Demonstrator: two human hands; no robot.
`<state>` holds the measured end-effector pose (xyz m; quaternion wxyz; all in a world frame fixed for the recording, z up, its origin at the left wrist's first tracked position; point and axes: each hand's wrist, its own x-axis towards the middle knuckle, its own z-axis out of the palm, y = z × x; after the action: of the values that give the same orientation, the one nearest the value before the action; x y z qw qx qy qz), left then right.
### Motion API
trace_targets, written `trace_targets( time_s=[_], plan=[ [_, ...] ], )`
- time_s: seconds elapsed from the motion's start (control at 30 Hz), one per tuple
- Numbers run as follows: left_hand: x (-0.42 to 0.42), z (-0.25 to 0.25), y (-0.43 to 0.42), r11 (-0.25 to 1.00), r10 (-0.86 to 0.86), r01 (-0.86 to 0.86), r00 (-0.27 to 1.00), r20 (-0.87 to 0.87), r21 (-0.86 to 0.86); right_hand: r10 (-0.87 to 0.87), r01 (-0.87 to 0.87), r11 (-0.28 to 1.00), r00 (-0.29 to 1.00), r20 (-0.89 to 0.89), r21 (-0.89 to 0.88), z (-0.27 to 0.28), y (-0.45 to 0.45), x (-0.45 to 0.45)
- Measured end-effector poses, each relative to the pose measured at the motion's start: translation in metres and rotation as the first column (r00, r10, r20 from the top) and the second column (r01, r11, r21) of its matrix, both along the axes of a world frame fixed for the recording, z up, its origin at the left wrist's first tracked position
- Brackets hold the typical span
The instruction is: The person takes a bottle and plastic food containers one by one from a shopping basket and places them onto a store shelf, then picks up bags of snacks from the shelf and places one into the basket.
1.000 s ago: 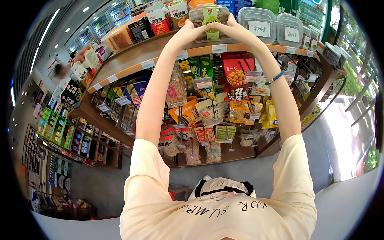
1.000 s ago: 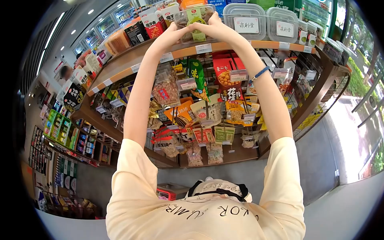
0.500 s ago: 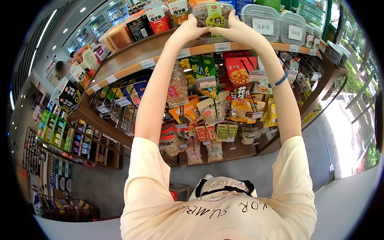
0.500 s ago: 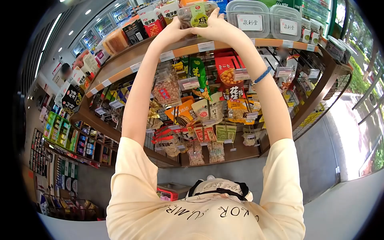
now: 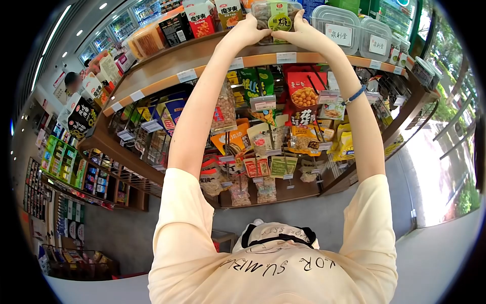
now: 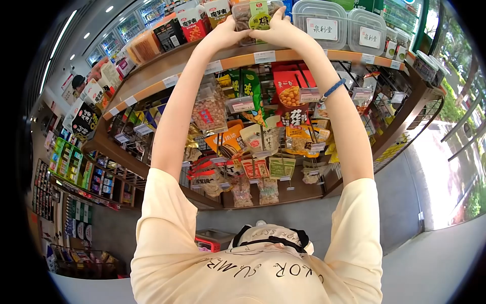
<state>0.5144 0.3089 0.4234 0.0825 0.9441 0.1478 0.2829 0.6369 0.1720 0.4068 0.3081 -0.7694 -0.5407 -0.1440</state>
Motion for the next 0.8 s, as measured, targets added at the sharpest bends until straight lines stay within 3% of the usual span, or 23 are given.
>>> trace_targets(
  time_s=[0.07, 0.17, 0.27, 0.4, 0.5, 0.57, 0.6, 0.67, 0.73, 0.8],
  plan=[
    [0.000, 0.000, 0.001, 1.000, 0.003, -0.003, 1.000, 0.000, 0.008, 0.083, -0.083, 0.996, 0.996, -0.025, -0.008, -0.001, 0.001, 0.011],
    [0.002, -0.001, 0.002, 1.000, -0.007, 0.007, 1.000, 0.000, 0.018, 0.064, -0.067, 0.997, 0.997, -0.046, -0.048, 0.001, 0.000, 0.011],
    [0.001, -0.001, -0.004, 0.992, 0.124, -0.123, 0.992, 0.003, -0.033, 0.068, -0.068, 0.998, 0.998, -0.008, -0.004, -0.004, 0.004, 0.017],
    [0.001, -0.005, 0.007, 0.996, -0.001, 0.005, 0.999, 0.048, -0.091, 0.103, -0.104, 0.995, 0.992, -0.068, -0.008, -0.005, 0.002, 0.016],
    [0.013, -0.011, 0.020, 0.997, -0.037, 0.042, 0.996, 0.076, -0.071, 0.034, -0.038, 0.997, 0.998, 0.056, 0.074, -0.008, 0.002, 0.011],
    [0.009, -0.010, 0.014, 0.998, 0.029, -0.026, 0.997, 0.069, -0.051, 0.049, -0.028, 0.995, 0.971, -0.232, 0.093, 0.005, -0.012, -0.017],
    [0.007, -0.012, 0.014, 0.998, 0.032, -0.028, 0.997, 0.067, -0.053, 0.050, -0.030, 0.995, 0.971, -0.234, 0.090, 0.008, -0.015, -0.020],
    [0.000, -0.012, 0.018, 0.958, -0.119, 0.147, 0.985, 0.126, -0.247, 0.113, -0.080, 0.986, 0.965, -0.237, 0.145, 0.014, -0.020, -0.024],
    [-0.016, -0.002, 0.013, 0.942, -0.038, 0.093, 0.984, 0.175, -0.321, 0.211, -0.176, 0.974, 0.937, -0.279, 0.145, 0.019, -0.041, -0.049],
    [-0.070, 0.031, -0.030, 0.861, -0.106, 0.107, 0.994, 0.030, -0.497, 0.210, -0.176, 0.957, 0.969, -0.133, 0.230, 0.012, -0.059, -0.067]
  ],
)
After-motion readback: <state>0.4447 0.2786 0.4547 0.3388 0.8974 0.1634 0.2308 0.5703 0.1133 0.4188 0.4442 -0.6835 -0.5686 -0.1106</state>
